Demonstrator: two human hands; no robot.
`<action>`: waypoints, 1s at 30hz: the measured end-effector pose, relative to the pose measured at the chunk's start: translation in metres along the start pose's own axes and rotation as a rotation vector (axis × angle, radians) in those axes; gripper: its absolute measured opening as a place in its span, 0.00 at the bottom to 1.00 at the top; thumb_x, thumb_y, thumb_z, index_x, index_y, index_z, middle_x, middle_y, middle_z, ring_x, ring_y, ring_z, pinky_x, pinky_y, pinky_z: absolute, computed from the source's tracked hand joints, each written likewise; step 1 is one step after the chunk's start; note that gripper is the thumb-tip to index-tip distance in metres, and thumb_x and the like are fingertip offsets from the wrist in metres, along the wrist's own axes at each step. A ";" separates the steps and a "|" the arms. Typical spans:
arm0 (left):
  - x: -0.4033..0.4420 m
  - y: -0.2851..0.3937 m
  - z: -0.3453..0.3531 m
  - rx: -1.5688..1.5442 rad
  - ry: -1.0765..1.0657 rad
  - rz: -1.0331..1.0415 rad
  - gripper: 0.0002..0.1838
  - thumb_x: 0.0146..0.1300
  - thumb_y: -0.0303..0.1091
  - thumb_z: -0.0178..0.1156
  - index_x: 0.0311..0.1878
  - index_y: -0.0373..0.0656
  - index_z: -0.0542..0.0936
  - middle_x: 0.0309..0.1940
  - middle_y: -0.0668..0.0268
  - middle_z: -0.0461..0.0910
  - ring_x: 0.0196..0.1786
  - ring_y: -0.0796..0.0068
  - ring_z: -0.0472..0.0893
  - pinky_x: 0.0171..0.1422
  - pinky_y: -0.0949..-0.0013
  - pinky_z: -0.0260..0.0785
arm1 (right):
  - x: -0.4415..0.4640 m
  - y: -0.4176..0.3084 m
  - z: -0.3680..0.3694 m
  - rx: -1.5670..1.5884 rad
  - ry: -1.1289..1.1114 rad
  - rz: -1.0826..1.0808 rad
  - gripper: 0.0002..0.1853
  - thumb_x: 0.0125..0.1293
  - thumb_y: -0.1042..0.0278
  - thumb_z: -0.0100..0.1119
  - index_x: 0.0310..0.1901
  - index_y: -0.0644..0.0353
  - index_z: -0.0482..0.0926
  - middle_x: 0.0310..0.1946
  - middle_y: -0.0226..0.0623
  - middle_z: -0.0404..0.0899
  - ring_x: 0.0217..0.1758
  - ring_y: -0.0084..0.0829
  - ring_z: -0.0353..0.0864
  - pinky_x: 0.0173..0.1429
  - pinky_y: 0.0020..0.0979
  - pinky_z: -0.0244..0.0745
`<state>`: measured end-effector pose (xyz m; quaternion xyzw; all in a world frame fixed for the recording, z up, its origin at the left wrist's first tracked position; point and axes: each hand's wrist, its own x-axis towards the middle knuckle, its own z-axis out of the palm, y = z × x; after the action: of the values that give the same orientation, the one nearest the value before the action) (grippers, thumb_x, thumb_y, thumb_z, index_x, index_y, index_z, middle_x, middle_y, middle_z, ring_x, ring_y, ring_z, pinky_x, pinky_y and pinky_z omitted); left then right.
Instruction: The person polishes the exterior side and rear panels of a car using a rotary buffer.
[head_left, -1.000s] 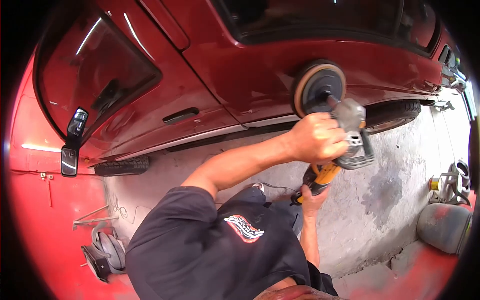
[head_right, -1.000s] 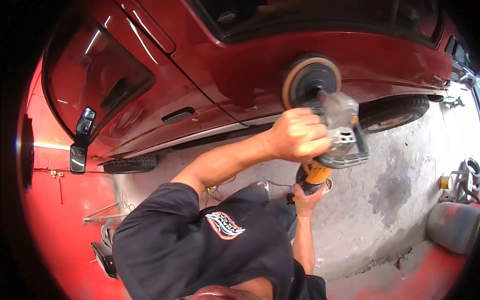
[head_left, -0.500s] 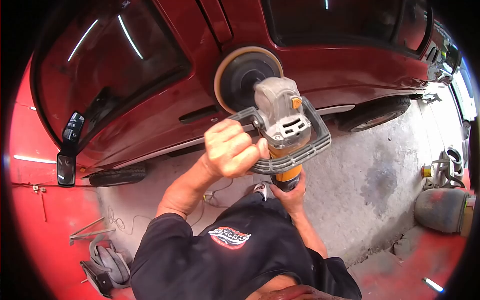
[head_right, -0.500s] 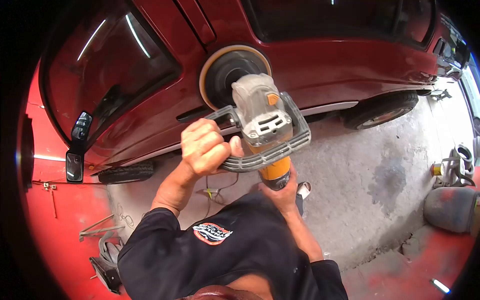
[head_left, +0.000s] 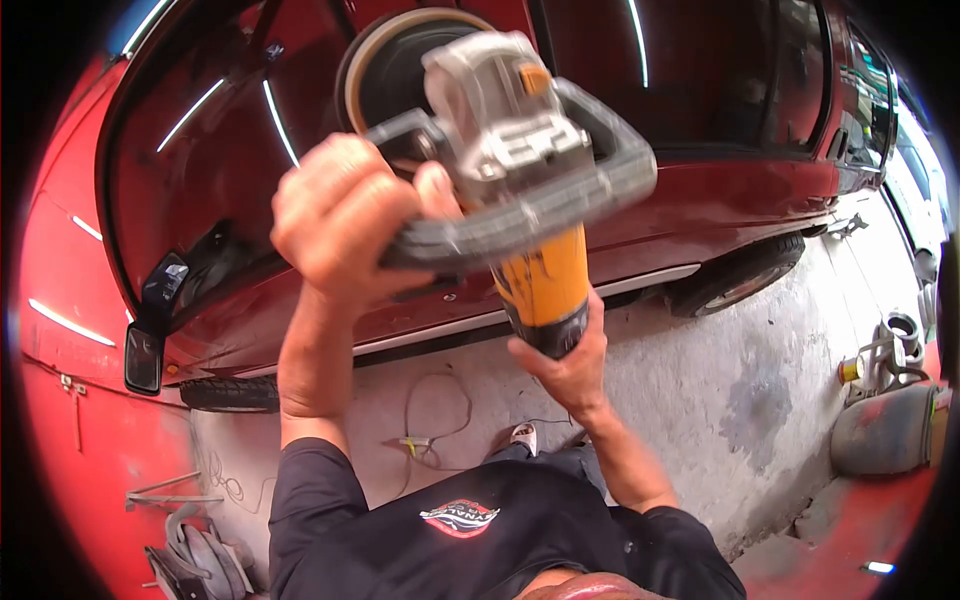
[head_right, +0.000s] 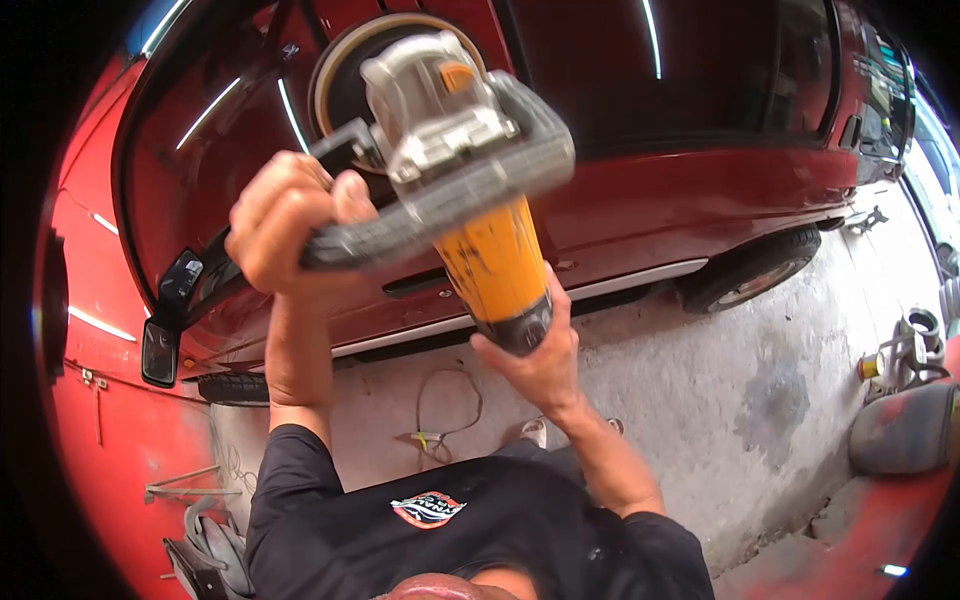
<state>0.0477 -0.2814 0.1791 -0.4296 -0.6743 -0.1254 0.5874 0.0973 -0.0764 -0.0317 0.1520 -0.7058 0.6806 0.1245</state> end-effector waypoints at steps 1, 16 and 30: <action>0.009 -0.009 -0.001 0.012 0.036 0.024 0.16 0.53 0.12 0.66 0.20 0.37 0.70 0.17 0.67 0.66 0.19 0.76 0.66 0.23 0.70 0.60 | 0.012 -0.006 0.004 0.029 0.009 -0.043 0.59 0.52 0.63 0.86 0.80 0.64 0.54 0.62 0.53 0.83 0.65 0.41 0.85 0.68 0.40 0.80; -0.065 0.100 0.053 -0.117 -0.227 -0.053 0.15 0.55 0.12 0.62 0.20 0.37 0.69 0.17 0.62 0.66 0.18 0.63 0.69 0.24 0.62 0.63 | -0.098 0.095 -0.025 0.025 0.061 0.116 0.63 0.51 0.54 0.86 0.82 0.60 0.52 0.62 0.56 0.83 0.65 0.53 0.84 0.71 0.43 0.78; -0.140 0.165 0.190 -0.410 -0.534 -0.044 0.17 0.52 0.17 0.68 0.20 0.46 0.69 0.18 0.70 0.59 0.19 0.70 0.67 0.28 0.66 0.63 | -0.194 0.219 -0.044 0.305 0.317 0.508 0.58 0.50 0.65 0.88 0.78 0.64 0.57 0.67 0.40 0.74 0.72 0.30 0.73 0.77 0.36 0.66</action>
<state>0.0290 -0.1147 -0.0554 -0.5417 -0.7742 -0.1542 0.2888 0.1914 -0.0181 -0.3063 -0.1194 -0.5829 0.8030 0.0348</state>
